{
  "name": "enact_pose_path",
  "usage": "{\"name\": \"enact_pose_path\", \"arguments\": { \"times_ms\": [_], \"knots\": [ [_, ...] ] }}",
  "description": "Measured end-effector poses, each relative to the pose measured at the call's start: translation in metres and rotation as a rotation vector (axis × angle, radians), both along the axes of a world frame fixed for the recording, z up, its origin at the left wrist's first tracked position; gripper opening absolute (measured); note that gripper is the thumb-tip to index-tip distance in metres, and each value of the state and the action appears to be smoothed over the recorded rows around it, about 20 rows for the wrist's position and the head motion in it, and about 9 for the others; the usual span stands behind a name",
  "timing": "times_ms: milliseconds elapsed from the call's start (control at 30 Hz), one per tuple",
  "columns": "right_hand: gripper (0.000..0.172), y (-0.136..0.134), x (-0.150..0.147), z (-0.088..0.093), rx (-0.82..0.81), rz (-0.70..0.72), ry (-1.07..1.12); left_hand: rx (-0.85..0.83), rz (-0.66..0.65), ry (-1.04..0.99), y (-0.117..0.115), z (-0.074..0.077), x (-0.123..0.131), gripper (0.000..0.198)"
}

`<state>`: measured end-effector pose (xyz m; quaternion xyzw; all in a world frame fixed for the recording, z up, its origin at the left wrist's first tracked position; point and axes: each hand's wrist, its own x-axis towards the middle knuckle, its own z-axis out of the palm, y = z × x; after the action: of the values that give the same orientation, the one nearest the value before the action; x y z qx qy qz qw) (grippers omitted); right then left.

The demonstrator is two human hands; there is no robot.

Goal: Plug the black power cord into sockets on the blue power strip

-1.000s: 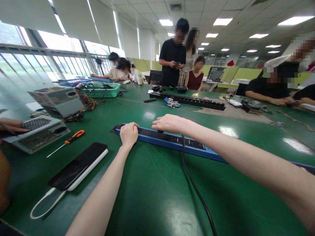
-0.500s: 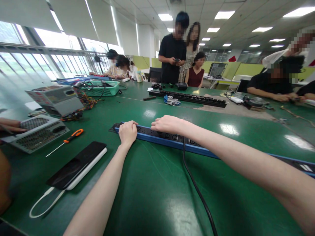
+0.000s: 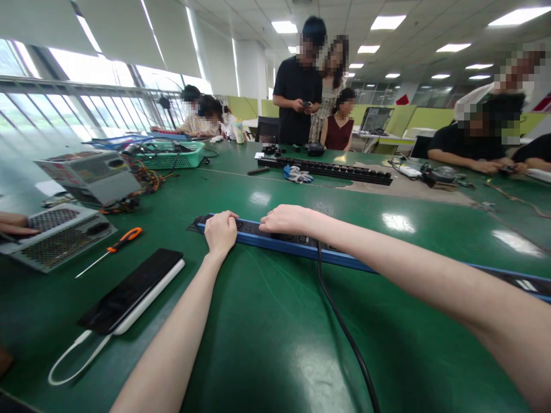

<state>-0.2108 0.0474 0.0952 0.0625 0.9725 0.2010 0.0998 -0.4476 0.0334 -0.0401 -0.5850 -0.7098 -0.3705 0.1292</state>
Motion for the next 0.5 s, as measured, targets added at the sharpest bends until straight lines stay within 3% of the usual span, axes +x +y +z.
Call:
{"name": "enact_pose_path", "arguments": {
  "times_ms": [500],
  "knots": [
    [0.017, 0.0022, 0.0035, 0.0012, -0.004, 0.019, 0.023, -0.01, -0.005, -0.014, -0.0031, 0.0024, 0.0015, 0.036]
  ]
}}
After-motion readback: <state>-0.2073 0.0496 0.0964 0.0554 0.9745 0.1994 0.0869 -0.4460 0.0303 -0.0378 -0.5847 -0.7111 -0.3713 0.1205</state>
